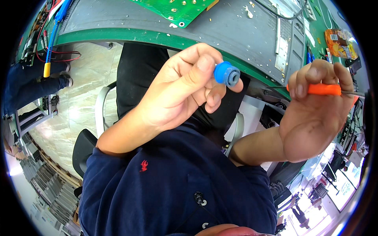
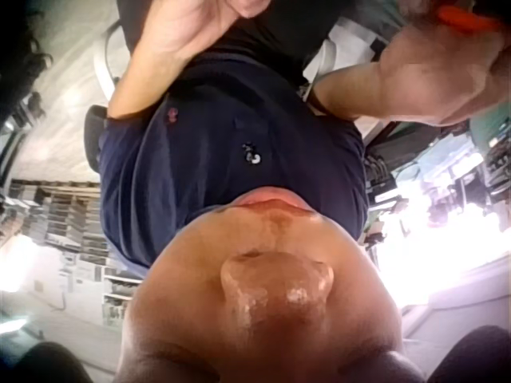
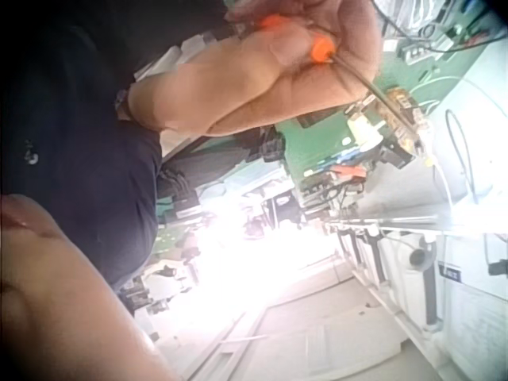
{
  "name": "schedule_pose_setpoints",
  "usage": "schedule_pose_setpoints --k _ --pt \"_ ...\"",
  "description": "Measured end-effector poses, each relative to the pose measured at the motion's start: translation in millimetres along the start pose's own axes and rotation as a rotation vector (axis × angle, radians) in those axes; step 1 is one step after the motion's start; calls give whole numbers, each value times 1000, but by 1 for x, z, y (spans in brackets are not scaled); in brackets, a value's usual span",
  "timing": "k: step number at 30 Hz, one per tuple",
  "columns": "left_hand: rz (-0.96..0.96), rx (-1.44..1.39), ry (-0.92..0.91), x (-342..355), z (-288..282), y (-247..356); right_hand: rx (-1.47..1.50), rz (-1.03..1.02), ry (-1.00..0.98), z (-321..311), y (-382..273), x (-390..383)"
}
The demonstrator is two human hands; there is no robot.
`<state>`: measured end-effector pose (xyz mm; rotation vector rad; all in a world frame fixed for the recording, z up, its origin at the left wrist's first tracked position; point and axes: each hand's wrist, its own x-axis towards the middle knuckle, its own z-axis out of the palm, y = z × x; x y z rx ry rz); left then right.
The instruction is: The person holds a small blue cylindrical component and uses a screwdriver to pry and manipulate parts within its opening.
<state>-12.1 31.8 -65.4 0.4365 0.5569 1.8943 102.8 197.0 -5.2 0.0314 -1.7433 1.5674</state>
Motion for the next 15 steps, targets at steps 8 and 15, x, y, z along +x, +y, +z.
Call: schedule_pose_setpoints --k 8,15 --pt "75 39 -42 -6 -9 16 -479 -19 -149 26 -2 -5" --pt "123 73 -83 -9 -18 21 -697 -61 -274 29 -8 2"
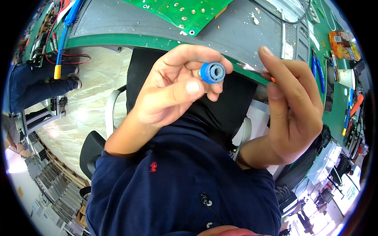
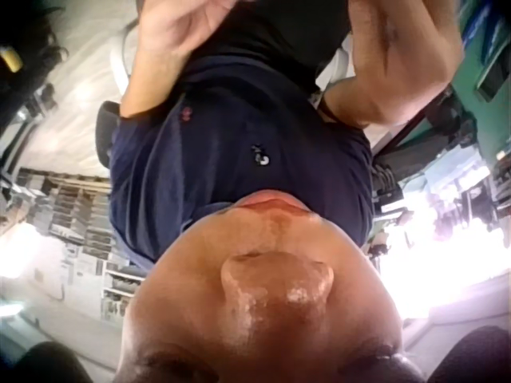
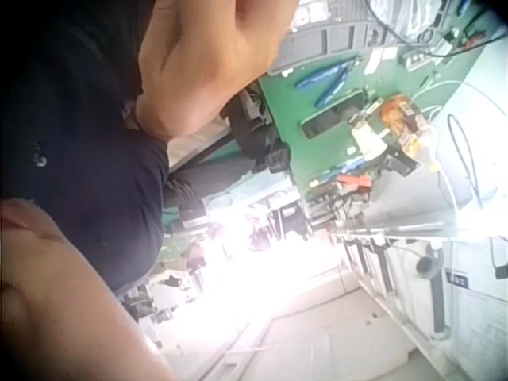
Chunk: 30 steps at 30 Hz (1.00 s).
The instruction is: The person holds a small blue cylindrical component and uses a screwdriver to pry and manipulate parts within its opening.
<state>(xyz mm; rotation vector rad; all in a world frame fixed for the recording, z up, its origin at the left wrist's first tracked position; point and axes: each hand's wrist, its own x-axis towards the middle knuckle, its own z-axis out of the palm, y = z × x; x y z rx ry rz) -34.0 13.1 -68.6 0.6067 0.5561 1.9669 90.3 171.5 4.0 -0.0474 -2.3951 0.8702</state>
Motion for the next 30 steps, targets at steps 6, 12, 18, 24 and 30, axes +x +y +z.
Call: schedule_pose_setpoints --k 6,12,18,24,30 --pt "92 90 -92 3 -5 2 151 -11 424 11 9 -5" --pt "123 165 -139 2 -7 9 793 -37 370 -18 30 -9" --pt "116 172 -95 1 -4 10 1030 -126 185 -26 55 -1" --pt "134 214 -106 1 -6 10 835 -207 215 -8 40 0" --pt "172 162 -37 2 1 5 586 -262 59 -6 24 -6"
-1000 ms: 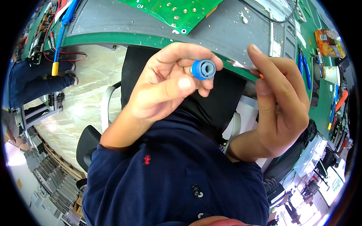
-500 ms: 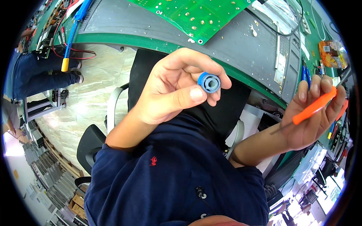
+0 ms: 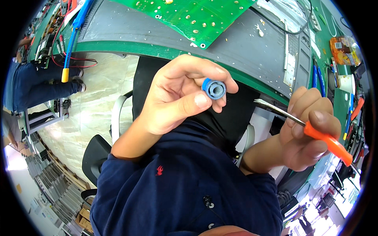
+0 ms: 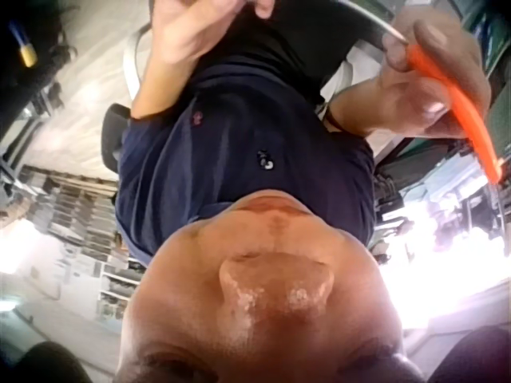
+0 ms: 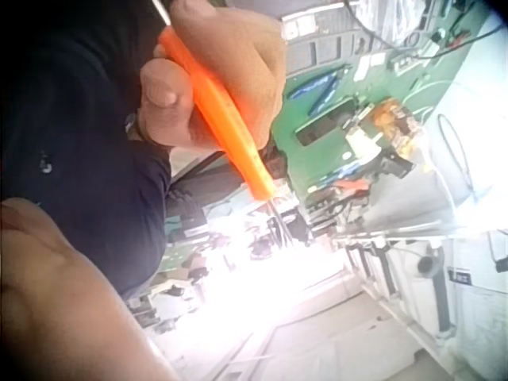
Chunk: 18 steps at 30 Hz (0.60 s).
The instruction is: The person holds a small blue cylindrical component and uses a screwdriver to pry and manipulate parts within its opening.
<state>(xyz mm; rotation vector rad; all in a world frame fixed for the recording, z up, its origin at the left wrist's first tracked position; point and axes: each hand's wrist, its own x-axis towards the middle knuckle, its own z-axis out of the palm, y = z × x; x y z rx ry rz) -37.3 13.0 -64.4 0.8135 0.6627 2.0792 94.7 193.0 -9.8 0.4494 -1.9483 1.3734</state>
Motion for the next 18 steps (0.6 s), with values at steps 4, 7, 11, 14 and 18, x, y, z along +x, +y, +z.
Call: schedule_pose_setpoints --k 4,7,11,14,18 --pt "55 1 -15 0 -1 -5 -167 -48 -4 13 -6 5" --pt "55 -14 -22 0 -1 -6 -231 -31 -84 12 -10 6" --pt "57 80 -14 1 0 -5 -301 -38 -112 14 -9 9" --pt "101 302 -13 0 -1 -4 -359 -78 -34 25 -12 7" --pt "233 468 34 0 0 -2 -399 -96 -20 36 -17 7"
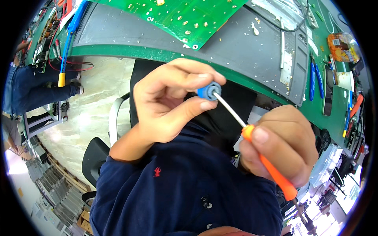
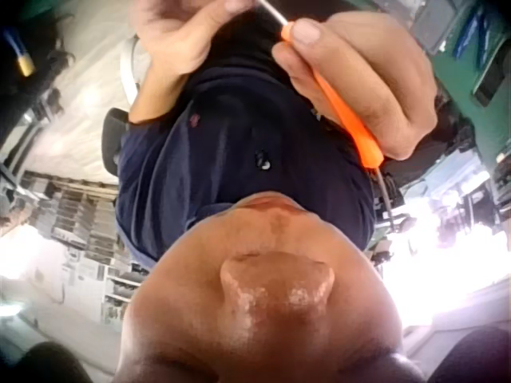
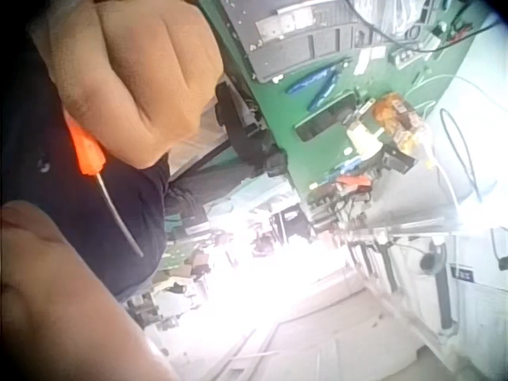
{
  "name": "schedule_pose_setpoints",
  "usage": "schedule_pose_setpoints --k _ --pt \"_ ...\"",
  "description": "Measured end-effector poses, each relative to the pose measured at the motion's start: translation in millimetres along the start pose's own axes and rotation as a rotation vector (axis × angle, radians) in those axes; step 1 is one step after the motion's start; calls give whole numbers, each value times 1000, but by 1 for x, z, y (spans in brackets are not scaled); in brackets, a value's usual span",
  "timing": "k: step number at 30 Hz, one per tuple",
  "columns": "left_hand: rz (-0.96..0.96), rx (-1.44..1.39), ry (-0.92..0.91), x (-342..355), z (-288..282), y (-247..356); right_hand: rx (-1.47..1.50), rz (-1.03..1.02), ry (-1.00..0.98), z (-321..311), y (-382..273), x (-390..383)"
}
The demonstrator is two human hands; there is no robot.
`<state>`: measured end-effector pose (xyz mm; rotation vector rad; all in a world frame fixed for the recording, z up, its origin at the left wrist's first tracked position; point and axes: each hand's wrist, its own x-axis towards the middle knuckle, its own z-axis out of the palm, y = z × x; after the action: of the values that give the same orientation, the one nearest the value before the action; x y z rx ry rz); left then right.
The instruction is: The person holds a small blue cylindrical component and uses a screwdriver to pry and manipulate parts within its opening.
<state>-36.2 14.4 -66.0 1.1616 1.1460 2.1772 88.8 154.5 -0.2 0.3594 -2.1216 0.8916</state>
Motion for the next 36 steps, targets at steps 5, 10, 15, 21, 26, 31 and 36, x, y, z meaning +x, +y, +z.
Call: schedule_pose_setpoints --k 5,10,15,21,26,31,36 --pt "85 164 73 -4 1 7 64 -5 -22 1 2 3" --pt "90 315 115 -4 -1 22 167 -19 66 9 12 2" --pt "150 500 15 0 -3 38 328 -1 78 8 16 3" --pt "170 523 -94 9 -4 46 430 79 87 5 11 1" --pt "155 531 -168 16 -9 52 443 78 81 5 9 1" --pt "131 463 -174 16 -13 50 437 91 45 4 5 3" --pt "63 299 -211 18 -19 51 429 39 -3 6 8 5"
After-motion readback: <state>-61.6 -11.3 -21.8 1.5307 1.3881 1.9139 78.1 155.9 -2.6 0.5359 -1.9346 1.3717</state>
